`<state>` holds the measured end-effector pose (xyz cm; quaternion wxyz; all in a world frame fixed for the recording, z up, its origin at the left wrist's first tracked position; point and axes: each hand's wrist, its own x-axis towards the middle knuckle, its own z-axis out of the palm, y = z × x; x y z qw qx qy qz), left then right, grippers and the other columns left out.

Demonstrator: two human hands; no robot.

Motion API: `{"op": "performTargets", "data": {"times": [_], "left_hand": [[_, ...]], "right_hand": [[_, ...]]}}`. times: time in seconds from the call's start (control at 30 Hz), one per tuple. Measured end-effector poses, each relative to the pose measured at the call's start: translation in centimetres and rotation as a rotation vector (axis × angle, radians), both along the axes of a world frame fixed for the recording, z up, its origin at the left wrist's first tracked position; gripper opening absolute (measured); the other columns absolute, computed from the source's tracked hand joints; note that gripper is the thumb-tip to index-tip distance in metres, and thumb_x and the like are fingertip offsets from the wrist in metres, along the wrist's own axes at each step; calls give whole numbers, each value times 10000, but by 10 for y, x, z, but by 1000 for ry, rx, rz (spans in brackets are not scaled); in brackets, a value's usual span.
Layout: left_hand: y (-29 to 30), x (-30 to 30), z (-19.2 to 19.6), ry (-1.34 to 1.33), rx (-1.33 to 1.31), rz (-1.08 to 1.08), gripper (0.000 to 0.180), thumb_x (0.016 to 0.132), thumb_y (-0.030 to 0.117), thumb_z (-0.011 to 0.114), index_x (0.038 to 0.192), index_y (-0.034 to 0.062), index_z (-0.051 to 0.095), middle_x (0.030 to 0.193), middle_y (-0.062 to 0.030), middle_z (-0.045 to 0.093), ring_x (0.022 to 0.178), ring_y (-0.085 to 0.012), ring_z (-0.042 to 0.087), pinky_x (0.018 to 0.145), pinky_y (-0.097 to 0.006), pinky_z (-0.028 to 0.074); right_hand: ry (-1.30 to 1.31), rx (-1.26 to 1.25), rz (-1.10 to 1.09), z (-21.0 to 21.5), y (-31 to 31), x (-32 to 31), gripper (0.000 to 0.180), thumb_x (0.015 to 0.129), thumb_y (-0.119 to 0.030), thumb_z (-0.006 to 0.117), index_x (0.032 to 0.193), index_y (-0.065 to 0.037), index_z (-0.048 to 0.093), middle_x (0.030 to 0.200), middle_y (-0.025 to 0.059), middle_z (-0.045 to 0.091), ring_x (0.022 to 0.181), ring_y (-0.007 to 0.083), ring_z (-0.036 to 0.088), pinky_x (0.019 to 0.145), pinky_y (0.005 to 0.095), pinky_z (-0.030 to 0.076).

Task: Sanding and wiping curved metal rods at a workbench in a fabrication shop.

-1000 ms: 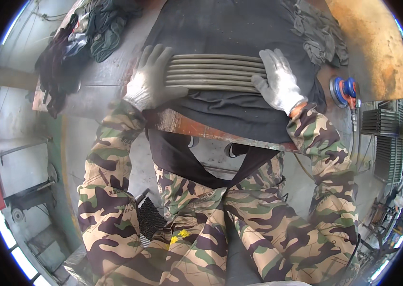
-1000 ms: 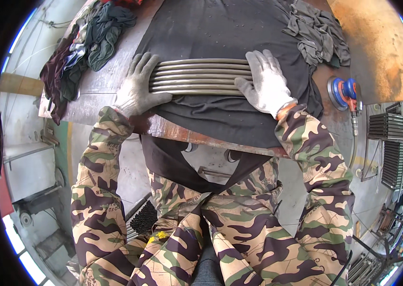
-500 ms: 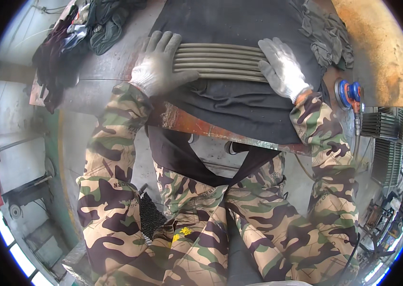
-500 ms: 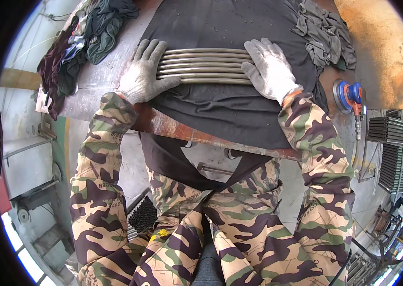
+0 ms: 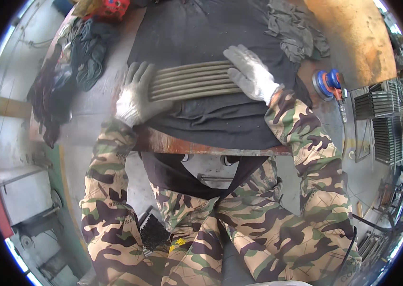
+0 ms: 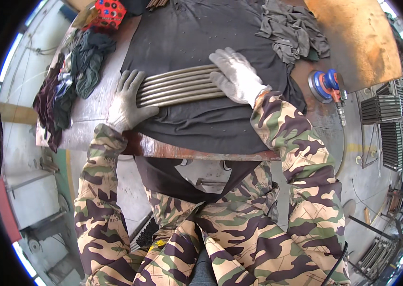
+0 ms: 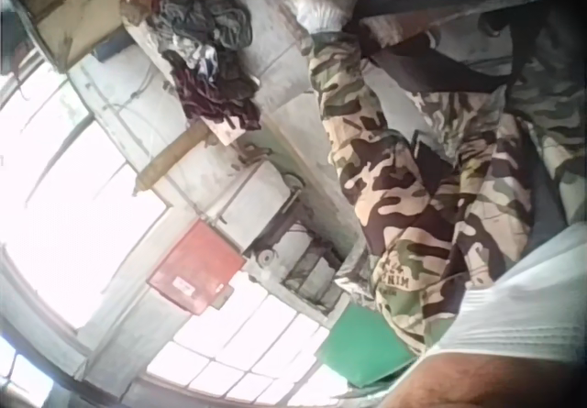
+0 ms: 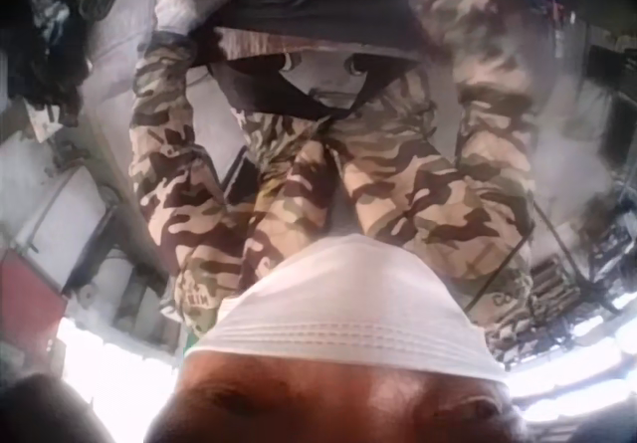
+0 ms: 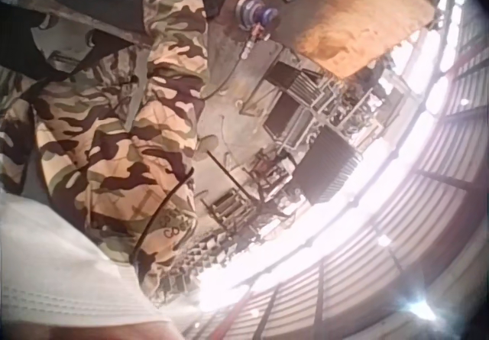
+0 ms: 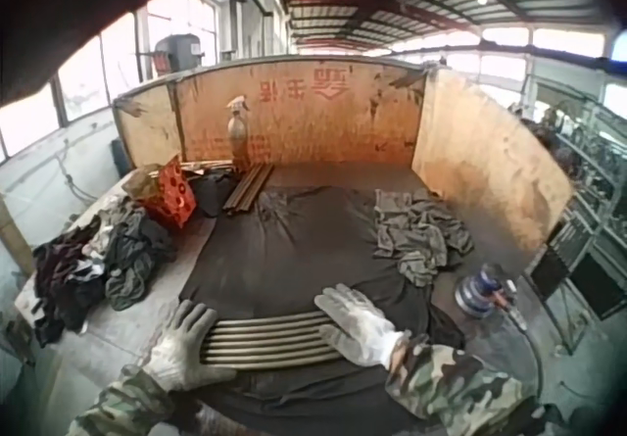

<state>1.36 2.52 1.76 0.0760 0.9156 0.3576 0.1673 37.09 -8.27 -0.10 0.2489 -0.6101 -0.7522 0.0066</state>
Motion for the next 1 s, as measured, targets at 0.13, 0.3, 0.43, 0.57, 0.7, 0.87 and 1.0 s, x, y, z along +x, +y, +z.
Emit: {"op": "performTargets", "data": {"times": [0.13, 0.3, 0.43, 0.57, 0.7, 0.87, 1.0], "left_hand": [[2, 3, -8, -5, 56, -19, 1059, 655, 386, 933, 1544, 4, 502, 1577, -265, 496, 1530, -480, 366, 1270, -549, 346], [0, -10, -2, 45, 55, 10, 1066, 656, 396, 940, 1543, -3, 501, 1575, -263, 500, 1532, -476, 371, 1278, -549, 332], [-3, -5, 7, 79, 94, 19, 1060, 648, 390, 941, 1534, 2, 507, 1562, -257, 515, 1518, -481, 391, 1275, -551, 334], [1, -11, -3, 31, 106, -20, 1076, 643, 395, 943, 1541, 2, 499, 1561, -265, 514, 1505, -484, 405, 1260, -559, 352], [0, -20, -2, 32, 85, 3, 1063, 636, 387, 945, 1531, 4, 518, 1559, -257, 520, 1499, -484, 412, 1258, -559, 356], [2, -14, 0, -23, 123, -46, 997, 653, 466, 916, 1440, -34, 565, 1459, -261, 582, 1421, -478, 473, 1200, -579, 387], [3, 0, 3, -94, 154, -88, 892, 640, 445, 900, 1337, -21, 597, 1316, -213, 632, 1263, -447, 552, 1083, -565, 466]], "right_hand": [[24, 39, 35, -2, -1, 7, 528, 1049, -380, 646, 1478, -73, 609, 1512, 245, 591, 1448, 438, 515, 1221, 492, 399], [185, -7, -206, 47, 3, 22, 355, 994, -325, 668, 1253, -92, 737, 1222, 188, 750, 1146, 371, 724, 1019, 428, 565], [-384, -6, -668, 61, 19, 186, 405, 950, -415, 651, 1106, -64, 780, 1082, 238, 772, 1042, 430, 750, 949, 489, 591], [-367, -453, -846, 65, 6, 255, 656, 902, -526, 691, 1276, 12, 727, 1250, 304, 721, 1196, 448, 701, 1015, 490, 552], [-216, -334, -769, 55, 4, 230, 618, 849, -525, 718, 1224, -34, 749, 1218, 270, 733, 1159, 407, 705, 992, 437, 546], [-306, -297, -676, 66, -8, 295, 302, 959, -338, 646, 1123, -117, 771, 1029, 228, 752, 946, 420, 724, 844, 459, 579], [-918, -370, -457, 112, -45, 371, 331, 976, -288, 602, 1088, -8, 737, 1120, 264, 735, 1050, 461, 699, 905, 493, 561]]}}
